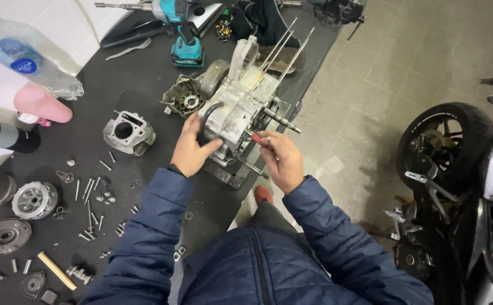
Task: The person assembles a motorcycle engine casing on a workbench. They use a red-handled screwdriver to tighten bolts on the casing and later use a hammer to tap a component into place. The person also moves around the workshop to retrieve tools.
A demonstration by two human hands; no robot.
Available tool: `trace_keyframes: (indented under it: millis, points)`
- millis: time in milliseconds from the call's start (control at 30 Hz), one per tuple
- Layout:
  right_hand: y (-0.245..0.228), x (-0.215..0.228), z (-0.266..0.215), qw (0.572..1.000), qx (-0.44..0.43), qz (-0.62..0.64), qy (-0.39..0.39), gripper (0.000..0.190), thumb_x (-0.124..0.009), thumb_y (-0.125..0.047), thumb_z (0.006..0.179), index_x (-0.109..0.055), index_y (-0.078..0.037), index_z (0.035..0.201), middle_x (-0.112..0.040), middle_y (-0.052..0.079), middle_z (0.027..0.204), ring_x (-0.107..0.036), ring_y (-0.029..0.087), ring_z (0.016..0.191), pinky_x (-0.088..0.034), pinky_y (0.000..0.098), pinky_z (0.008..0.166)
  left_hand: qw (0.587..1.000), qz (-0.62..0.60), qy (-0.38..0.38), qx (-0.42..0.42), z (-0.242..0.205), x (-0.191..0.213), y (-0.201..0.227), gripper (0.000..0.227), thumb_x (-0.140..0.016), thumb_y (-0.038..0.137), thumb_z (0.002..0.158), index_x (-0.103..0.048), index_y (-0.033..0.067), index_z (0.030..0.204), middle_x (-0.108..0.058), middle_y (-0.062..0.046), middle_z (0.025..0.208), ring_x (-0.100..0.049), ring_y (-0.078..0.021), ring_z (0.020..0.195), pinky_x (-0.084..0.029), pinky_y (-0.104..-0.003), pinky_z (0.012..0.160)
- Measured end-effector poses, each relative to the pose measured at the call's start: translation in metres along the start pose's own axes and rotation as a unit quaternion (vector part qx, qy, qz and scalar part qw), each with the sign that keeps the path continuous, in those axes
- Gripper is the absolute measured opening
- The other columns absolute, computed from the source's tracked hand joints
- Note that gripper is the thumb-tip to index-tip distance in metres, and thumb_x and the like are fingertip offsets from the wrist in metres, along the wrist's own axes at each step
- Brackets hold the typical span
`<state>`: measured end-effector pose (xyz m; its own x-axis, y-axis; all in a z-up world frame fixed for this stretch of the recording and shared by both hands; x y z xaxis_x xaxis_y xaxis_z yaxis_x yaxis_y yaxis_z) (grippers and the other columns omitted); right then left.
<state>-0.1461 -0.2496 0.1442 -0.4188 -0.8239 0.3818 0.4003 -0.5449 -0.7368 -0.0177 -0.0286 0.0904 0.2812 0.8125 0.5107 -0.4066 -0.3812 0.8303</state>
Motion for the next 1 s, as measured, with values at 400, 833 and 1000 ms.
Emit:
trace_keyframes:
  millis: [400,833,1000]
  points:
    - [-0.002,0.003,0.014,0.986,-0.157,0.035,-0.048,0.022,-0.048,-0.016,0.108,-0.064,-0.002,0.115,-0.071,0.01,0.081,-0.068,0.017,0.069,-0.053,0.0307,0.066,1.0,0.02,-0.005,0.005,0.0,0.0,0.0,0.094,-0.078,0.048,0.086,-0.042,-0.0153,0.145,-0.036,-0.03,0.159,-0.038,-0.0414,0.148,-0.033,-0.042,0.12]
    - [0.027,-0.005,0.01,0.878,-0.343,0.312,-0.119,0.033,-0.038,-0.032,0.11,-0.056,-0.007,0.121,-0.071,0.007,0.086,-0.054,0.008,0.054,-0.043,0.0228,0.048,0.996,-0.078,-0.03,0.008,0.007,0.009,-0.013,0.084,-0.071,0.042,0.091,-0.039,-0.0045,0.153,-0.047,-0.021,0.152,-0.047,-0.0344,0.138,-0.038,-0.04,0.116]
    - [0.03,-0.006,0.008,0.888,-0.316,0.296,-0.152,0.033,-0.04,-0.033,0.11,-0.054,-0.007,0.125,-0.072,0.008,0.089,-0.056,0.007,0.06,-0.046,0.0232,0.053,0.967,-0.221,-0.127,-0.013,0.027,0.01,-0.1,0.057,-0.047,0.034,0.112,-0.042,-0.0004,0.157,-0.057,-0.012,0.135,-0.054,-0.0212,0.119,-0.045,-0.034,0.104]
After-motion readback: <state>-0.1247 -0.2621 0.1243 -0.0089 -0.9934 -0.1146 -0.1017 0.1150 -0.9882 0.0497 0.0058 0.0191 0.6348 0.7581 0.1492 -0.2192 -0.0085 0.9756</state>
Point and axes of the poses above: each hand's wrist, its own z-axis towards the middle knuckle, its own x-axis out of the back of the hand, y = z × x, the point moved 6 cm from there along z, towards the middle knuckle
